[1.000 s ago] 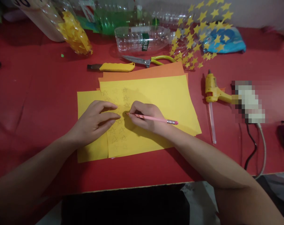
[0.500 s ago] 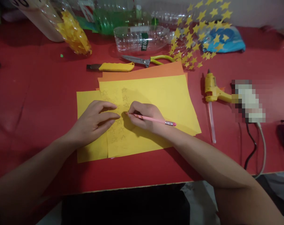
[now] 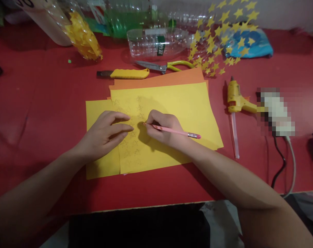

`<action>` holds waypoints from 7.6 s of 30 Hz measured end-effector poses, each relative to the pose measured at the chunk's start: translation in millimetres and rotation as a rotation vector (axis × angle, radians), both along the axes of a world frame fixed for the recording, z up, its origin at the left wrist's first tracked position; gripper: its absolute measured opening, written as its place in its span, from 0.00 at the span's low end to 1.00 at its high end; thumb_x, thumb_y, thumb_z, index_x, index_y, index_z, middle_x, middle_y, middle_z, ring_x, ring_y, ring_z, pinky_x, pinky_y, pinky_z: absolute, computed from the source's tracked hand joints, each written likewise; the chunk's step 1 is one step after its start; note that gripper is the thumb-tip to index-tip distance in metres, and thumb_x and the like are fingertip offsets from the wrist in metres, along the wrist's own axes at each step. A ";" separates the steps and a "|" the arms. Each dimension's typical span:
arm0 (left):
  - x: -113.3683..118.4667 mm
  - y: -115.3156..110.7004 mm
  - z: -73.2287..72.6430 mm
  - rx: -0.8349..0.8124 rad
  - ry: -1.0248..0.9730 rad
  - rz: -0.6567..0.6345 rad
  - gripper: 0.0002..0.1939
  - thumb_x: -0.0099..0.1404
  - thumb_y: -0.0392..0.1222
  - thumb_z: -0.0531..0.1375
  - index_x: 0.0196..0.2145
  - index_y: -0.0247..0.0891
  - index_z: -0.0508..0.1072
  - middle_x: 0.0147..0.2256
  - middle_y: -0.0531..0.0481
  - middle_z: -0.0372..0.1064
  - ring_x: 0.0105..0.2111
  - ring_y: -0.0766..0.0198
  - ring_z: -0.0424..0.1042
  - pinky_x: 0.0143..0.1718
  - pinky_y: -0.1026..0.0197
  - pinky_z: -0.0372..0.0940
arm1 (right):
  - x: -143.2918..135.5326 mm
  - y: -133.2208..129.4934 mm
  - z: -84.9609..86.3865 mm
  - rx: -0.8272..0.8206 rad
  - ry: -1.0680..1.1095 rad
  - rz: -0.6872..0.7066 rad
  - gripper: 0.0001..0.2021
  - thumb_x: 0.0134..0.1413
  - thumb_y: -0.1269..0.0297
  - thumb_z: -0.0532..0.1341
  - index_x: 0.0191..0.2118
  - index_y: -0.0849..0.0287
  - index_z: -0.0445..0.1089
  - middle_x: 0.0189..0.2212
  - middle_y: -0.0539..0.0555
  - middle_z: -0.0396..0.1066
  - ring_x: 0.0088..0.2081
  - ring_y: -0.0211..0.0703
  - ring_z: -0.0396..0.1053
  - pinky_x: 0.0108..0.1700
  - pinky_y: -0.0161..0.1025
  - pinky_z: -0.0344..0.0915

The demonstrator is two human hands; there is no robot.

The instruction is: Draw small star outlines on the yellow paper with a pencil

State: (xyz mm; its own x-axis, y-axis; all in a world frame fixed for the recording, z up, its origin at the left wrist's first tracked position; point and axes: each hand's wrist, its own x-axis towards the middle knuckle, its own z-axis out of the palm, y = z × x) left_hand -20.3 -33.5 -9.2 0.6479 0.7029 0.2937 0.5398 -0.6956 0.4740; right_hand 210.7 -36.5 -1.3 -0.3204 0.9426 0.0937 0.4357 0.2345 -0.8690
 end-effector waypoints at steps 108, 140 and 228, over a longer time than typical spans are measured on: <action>-4.9 0.4 5.5 0.084 0.264 0.002 0.23 0.70 0.48 0.55 0.57 0.33 0.65 0.53 0.34 0.64 0.53 0.44 0.64 0.53 0.42 0.62 | 3.2 0.3 16.8 -0.209 0.179 -0.022 0.02 0.46 0.69 0.62 0.30 0.59 0.70 0.25 0.48 0.70 0.25 0.34 0.63 0.27 0.35 0.57; -4.5 1.7 2.1 -0.067 0.067 -0.022 0.12 0.71 0.44 0.55 0.48 0.38 0.71 0.52 0.40 0.64 0.55 0.50 0.62 0.56 0.44 0.60 | 0.8 -3.9 6.5 -0.137 0.028 0.117 0.07 0.54 0.67 0.60 0.27 0.58 0.64 0.21 0.45 0.64 0.22 0.31 0.57 0.24 0.33 0.51; -4.9 1.6 1.3 -0.015 0.073 -0.041 0.13 0.72 0.45 0.54 0.48 0.36 0.71 0.52 0.39 0.64 0.54 0.50 0.63 0.56 0.44 0.60 | 0.2 -1.6 4.2 -0.038 0.055 0.091 0.09 0.45 0.75 0.56 0.23 0.56 0.56 0.19 0.43 0.57 0.20 0.30 0.50 0.22 0.32 0.44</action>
State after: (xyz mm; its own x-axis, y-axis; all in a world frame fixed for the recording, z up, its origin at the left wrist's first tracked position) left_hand -25.2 -31.9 -7.9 0.6959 0.6788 0.2344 0.5443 -0.7114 0.4445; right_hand 211.0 -38.1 3.0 -0.3998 0.9132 0.0785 0.3658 0.2375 -0.8999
